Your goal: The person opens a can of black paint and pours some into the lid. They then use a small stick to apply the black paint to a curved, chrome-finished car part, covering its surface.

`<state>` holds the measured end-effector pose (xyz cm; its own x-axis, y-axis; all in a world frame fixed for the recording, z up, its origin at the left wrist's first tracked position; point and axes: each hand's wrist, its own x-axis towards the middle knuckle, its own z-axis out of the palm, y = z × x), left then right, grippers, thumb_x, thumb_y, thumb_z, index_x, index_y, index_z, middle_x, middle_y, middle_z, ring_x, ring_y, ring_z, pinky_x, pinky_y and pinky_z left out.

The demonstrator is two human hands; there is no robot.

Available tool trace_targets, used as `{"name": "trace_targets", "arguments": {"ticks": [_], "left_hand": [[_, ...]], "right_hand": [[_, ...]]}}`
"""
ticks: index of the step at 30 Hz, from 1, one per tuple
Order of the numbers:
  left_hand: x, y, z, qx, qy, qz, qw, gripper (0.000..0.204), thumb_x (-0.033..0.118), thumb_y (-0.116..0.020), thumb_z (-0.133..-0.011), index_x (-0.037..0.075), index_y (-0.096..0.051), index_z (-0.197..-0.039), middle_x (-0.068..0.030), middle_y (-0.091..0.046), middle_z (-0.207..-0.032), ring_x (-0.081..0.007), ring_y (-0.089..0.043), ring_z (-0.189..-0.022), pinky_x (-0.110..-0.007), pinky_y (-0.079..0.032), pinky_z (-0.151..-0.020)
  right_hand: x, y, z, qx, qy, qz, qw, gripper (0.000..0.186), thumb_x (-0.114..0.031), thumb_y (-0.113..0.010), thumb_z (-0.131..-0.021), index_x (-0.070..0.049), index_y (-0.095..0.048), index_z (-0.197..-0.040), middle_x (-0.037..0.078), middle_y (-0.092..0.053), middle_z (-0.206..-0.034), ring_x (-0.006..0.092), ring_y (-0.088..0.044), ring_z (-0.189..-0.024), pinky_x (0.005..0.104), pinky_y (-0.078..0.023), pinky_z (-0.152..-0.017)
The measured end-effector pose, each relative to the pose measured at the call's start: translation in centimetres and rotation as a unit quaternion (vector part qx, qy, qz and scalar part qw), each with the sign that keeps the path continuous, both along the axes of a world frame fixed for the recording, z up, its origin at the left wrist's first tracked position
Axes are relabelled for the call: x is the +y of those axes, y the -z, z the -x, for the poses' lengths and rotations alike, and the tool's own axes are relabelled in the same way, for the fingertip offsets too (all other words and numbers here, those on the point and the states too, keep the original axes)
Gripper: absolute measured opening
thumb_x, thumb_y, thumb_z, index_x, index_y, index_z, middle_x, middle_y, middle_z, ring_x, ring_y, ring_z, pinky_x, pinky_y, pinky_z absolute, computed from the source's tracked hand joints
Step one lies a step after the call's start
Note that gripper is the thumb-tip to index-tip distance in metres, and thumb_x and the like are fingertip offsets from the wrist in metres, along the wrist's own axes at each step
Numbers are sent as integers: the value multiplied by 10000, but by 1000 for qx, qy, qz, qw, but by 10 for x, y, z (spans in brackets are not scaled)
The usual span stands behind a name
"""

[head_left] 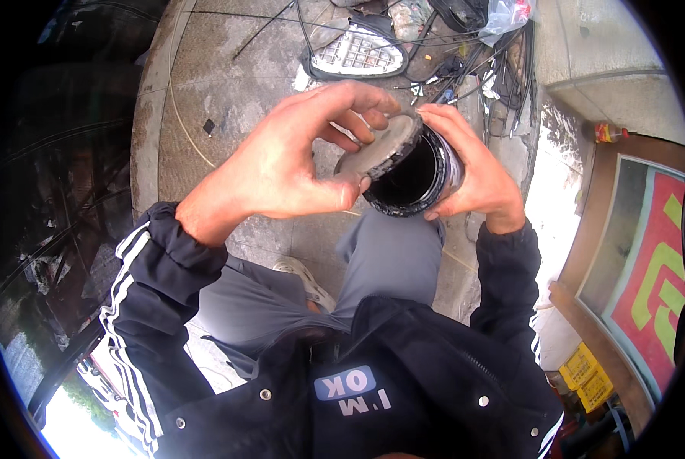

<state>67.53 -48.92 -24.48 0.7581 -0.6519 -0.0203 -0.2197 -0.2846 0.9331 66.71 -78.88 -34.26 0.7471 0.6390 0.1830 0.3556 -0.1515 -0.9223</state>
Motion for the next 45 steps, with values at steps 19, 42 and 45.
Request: {"name": "trace_targets", "arguments": {"ticks": [19,42,45], "left_hand": [[31,64,-35,328,-87,328,882,204,174,-682,-970,-17,-669,-1040,-107,-657,-1135,-188,-645,-979,-343,-501,-937],[-25,230,34,436,-255,501,703,332,203,-531,-1087,-21,-606,-1320,-142,-700,-1318,-254,-669,-1222,-468,-511,-1068],[-31,228,35,438,-250,504,702,305,203,-540,-1085,-4,-614,-1297,-134,-706,-1303,-249,-673,-1210,-465,-514,-1059]], "right_hand": [[-9,2,-6,20,-5,25,999,1246,-335,-1007,-402,10,-516,-1494,195,-489,-1504,362,-424,-1461,448,-301,-1238],[9,-7,11,-92,186,268,941,1118,-165,-981,-474,-80,-526,-1492,202,-504,-1441,430,-526,-1333,494,-436,-1135],[16,-19,11,-116,176,315,925,1103,-149,-978,-480,-95,-534,-1488,188,-514,-1439,418,-539,-1313,496,-437,-1120]]}}
